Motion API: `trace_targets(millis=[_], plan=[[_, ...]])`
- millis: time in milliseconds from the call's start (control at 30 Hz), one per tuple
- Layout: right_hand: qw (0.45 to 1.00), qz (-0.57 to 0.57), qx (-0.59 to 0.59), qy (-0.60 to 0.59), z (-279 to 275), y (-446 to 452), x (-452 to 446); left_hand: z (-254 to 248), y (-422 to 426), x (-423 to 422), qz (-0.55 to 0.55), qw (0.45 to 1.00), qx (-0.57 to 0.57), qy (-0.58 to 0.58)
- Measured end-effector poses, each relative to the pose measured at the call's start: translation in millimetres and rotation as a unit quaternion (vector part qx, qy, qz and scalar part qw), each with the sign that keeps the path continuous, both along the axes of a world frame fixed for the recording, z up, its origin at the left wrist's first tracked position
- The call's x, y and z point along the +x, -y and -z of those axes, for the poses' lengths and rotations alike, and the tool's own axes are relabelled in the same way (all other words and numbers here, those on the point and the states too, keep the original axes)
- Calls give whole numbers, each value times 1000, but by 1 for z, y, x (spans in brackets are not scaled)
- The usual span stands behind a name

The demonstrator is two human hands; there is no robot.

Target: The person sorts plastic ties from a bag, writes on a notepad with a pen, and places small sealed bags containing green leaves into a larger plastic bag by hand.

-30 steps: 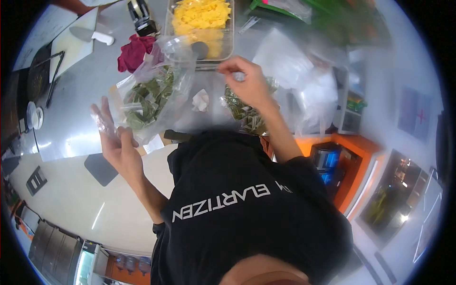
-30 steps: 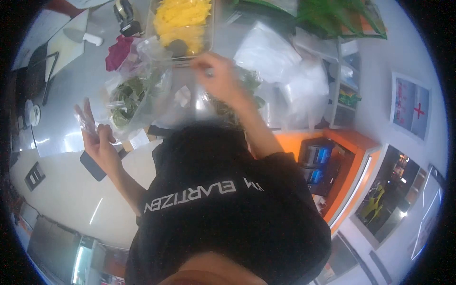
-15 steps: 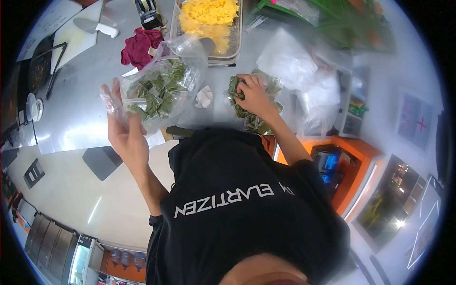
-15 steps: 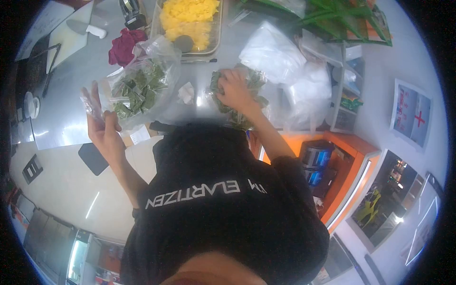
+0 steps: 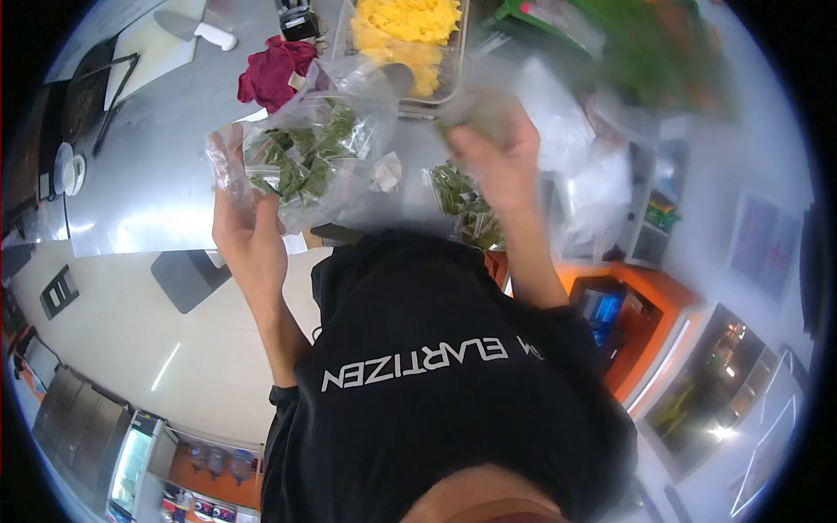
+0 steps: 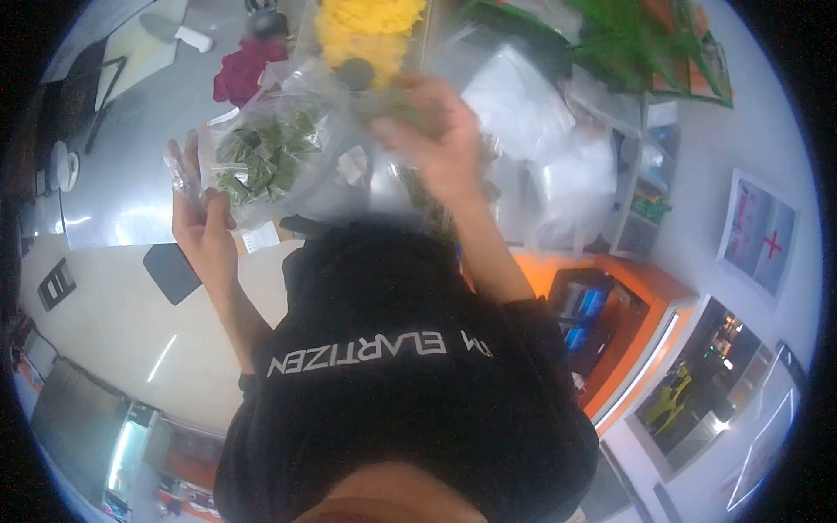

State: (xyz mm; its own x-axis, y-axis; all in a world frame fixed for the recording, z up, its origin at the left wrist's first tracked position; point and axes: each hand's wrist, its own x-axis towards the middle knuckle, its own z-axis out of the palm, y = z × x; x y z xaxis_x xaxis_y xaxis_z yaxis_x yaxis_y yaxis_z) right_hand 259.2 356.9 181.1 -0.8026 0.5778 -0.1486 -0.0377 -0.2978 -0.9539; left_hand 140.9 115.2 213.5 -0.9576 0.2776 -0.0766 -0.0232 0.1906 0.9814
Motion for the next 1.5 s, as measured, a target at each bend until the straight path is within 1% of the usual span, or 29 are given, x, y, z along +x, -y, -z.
trace_targets(millis=[33, 67, 100, 167, 200, 267, 300, 333, 367, 400, 433, 500, 567, 600, 700, 800, 967, 1000, 1067, 1200, 1300, 1400, 1500], plan=[[985, -45, 153, -58, -12, 11, -14, -1, -1, 0, 2, 1000, -6, -10], [942, -90, 303, -112, -22, 22, -30, -2, -3, 1, 4, 1000, -10, -21], [906, -104, 394, -112, -32, 33, -47, -3, -5, 1, 4, 999, -16, -30], [861, -102, 486, -108, -37, 35, -54, -4, -7, 1, -3, 999, -2, -32], [861, -87, 490, -108, -33, 28, -54, -2, -5, 0, -8, 999, 1, -35], [908, -113, 401, -31, -24, 10, -43, 1, 1, -2, -17, 999, 7, -40], [940, -148, 303, 48, -14, -5, -25, 4, 5, -3, -19, 999, 6, -40], [916, -219, 295, 162, -6, -15, -12, 4, 7, -3, -21, 999, 1, -38], [874, -285, 286, 271, 6, -21, 0, 5, 8, -4, -23, 999, -4, -36], [823, -301, 396, 274, 37, -21, 23, 5, 9, -5, -25, 999, -9, -34], [761, -311, 499, 276, 73, -15, 48, 7, 9, -6, -20, 999, -14, -36], [707, -312, 561, 297, 119, -1, 81, 5, 6, -7, -11, 999, -17, -36], [731, -341, 519, 284, 134, -6, 96, -1, -1, -7, -11, 999, -17, -32], [743, -357, 495, 276, 134, -7, 95, -1, -2, -7, -16, 999, -21, -32], [775, -312, 483, 263, 129, -6, 91, -3, -5, -8, -19, 999, -34, -31], [706, -256, 622, 220, 148, 9, 92, -5, -11, -5, -15, 999, -44, -22], [708, -253, 619, 226, 169, 17, 97, 0, -4, -4, -28, 999, -19, -33], [707, -254, 618, 231, 169, 20, 95, -1, -3, -4, -29, 999, -27, -37], [728, -231, 605, 224, 168, 25, 92, -3, -3, -3, -26, 998, -44, -42], [745, -213, 593, 220, 153, 25, 85, -1, 0, -2, -31, 999, -16, -32], [722, -238, 603, 241, 156, 19, 86, 0, -1, 0, -30, 999, -6, -29], [697, -294, 608, 243, 162, 10, 88, 2, 1, 1, -21, 999, 2, -29], [699, -314, 593, 249, 163, 4, 84, 0, 2, 1, -23, 999, -8, -26]])
